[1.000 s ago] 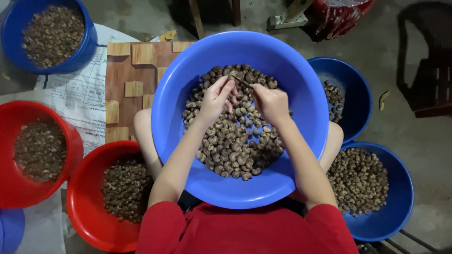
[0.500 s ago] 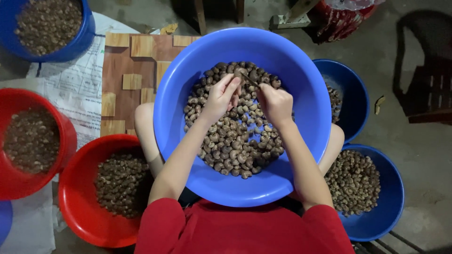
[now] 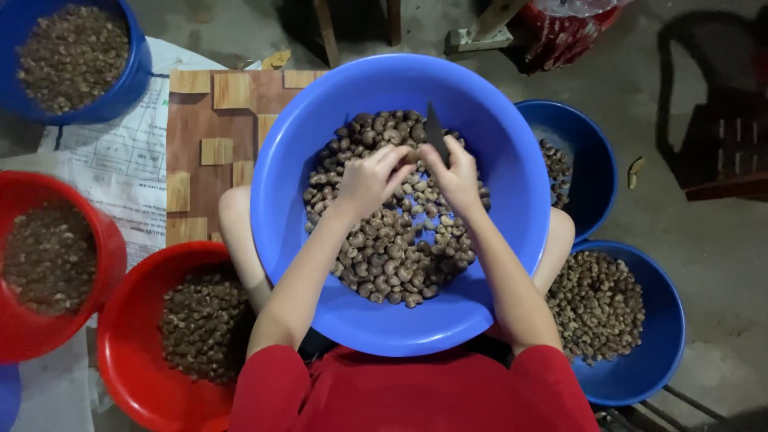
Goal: A person manually shells nuts using a small knife, working from a large bowl.
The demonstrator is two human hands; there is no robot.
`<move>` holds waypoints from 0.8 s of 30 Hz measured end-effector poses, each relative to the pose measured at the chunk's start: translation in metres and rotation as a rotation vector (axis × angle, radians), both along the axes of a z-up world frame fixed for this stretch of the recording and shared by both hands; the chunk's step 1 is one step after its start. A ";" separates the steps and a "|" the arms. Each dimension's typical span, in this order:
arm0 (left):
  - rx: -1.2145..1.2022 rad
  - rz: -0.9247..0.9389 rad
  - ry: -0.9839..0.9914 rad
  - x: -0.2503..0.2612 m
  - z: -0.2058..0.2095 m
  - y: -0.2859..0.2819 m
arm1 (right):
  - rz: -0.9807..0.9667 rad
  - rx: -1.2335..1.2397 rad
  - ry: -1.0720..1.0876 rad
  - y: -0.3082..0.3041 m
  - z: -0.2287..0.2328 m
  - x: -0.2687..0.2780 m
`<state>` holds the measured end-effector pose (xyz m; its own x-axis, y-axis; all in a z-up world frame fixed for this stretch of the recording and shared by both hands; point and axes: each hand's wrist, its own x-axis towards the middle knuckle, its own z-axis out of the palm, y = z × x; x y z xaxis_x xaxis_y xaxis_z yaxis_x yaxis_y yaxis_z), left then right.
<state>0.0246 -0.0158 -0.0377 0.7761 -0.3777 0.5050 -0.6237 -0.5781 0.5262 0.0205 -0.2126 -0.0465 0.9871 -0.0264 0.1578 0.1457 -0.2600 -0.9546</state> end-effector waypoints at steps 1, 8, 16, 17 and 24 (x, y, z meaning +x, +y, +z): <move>-0.002 -0.004 -0.003 -0.002 -0.010 -0.002 | -0.004 -0.002 -0.003 0.004 0.008 -0.002; -0.653 -0.089 0.608 -0.005 -0.021 -0.016 | 0.065 0.431 0.231 0.002 0.008 -0.005; -0.726 0.070 0.454 0.004 -0.004 0.000 | -0.045 -0.601 -0.266 -0.012 -0.016 -0.002; -0.613 0.119 0.358 0.003 -0.004 0.005 | -0.069 -0.792 -0.345 -0.018 -0.028 0.005; -0.478 0.142 0.134 0.006 -0.004 0.008 | -0.117 -1.066 -0.526 -0.010 -0.022 -0.004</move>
<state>0.0307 -0.0080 -0.0416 0.8727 -0.0156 0.4880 -0.4656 -0.3276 0.8221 0.0169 -0.2225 -0.0689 0.7949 0.2781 0.5392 0.3772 -0.9227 -0.0801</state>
